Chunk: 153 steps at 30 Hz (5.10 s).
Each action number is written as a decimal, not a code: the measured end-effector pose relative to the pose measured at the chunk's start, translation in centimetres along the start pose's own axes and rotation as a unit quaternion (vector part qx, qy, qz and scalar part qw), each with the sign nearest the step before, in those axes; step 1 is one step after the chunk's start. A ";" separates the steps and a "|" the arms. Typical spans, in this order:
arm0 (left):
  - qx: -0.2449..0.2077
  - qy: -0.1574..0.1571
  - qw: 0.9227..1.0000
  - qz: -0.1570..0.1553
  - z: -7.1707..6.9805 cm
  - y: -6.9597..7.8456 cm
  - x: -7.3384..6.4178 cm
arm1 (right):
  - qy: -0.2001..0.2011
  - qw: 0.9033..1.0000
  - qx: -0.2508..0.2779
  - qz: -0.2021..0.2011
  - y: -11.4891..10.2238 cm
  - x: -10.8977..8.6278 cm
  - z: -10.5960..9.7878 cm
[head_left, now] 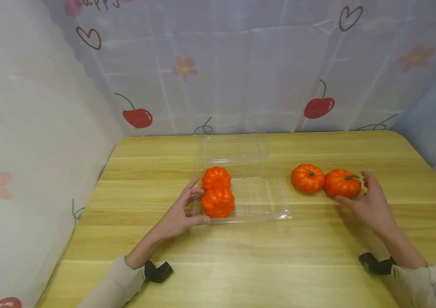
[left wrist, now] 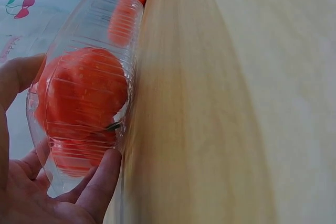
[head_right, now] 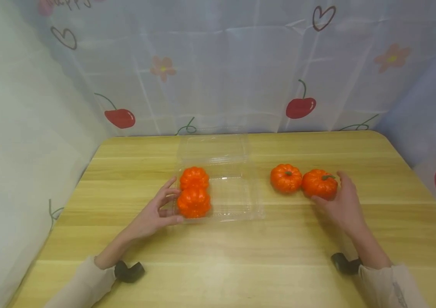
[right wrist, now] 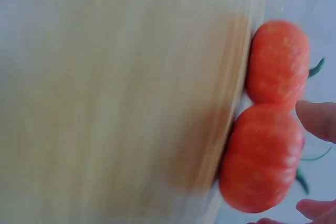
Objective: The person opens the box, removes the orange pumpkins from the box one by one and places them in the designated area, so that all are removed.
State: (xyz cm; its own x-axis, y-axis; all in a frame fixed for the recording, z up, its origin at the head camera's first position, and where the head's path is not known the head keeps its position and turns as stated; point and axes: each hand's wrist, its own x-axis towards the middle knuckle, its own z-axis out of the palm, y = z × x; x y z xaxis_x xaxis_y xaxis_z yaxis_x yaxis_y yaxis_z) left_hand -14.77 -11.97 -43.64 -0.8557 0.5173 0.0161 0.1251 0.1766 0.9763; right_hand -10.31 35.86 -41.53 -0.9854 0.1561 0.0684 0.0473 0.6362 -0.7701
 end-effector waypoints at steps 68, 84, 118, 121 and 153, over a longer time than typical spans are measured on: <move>-0.001 0.001 1.000 -0.012 0.2 0.4 -0.1 | -0.236 0.960 0.110 -0.108 -16.3 0.0 17.5; 0.004 0.007 1.000 -0.014 0.4 0.4 -0.1 | -0.190 0.972 0.099 -0.101 -16.1 0.0 17.5; 0.000 0.014 1.000 -0.014 0.6 0.8 -0.1 | -0.127 0.954 0.252 -0.097 -15.6 -0.9 17.0; 0.001 0.013 1.000 -0.013 0.5 0.8 0.0 | -0.133 0.952 0.259 -0.099 -15.8 -0.9 17.0; 0.011 0.014 1.000 -0.013 0.6 0.7 0.2 | -0.145 0.928 0.307 -0.152 -14.9 -3.3 13.6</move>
State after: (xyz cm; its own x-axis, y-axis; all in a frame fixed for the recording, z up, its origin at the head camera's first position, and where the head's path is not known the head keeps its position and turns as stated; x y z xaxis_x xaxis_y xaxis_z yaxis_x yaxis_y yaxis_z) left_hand -14.59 -11.26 -43.08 -0.8722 0.4892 -0.0024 0.1136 0.2073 0.9717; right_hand -10.03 15.60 -38.92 -0.9445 -0.2276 0.2369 -0.2550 0.0532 -0.9655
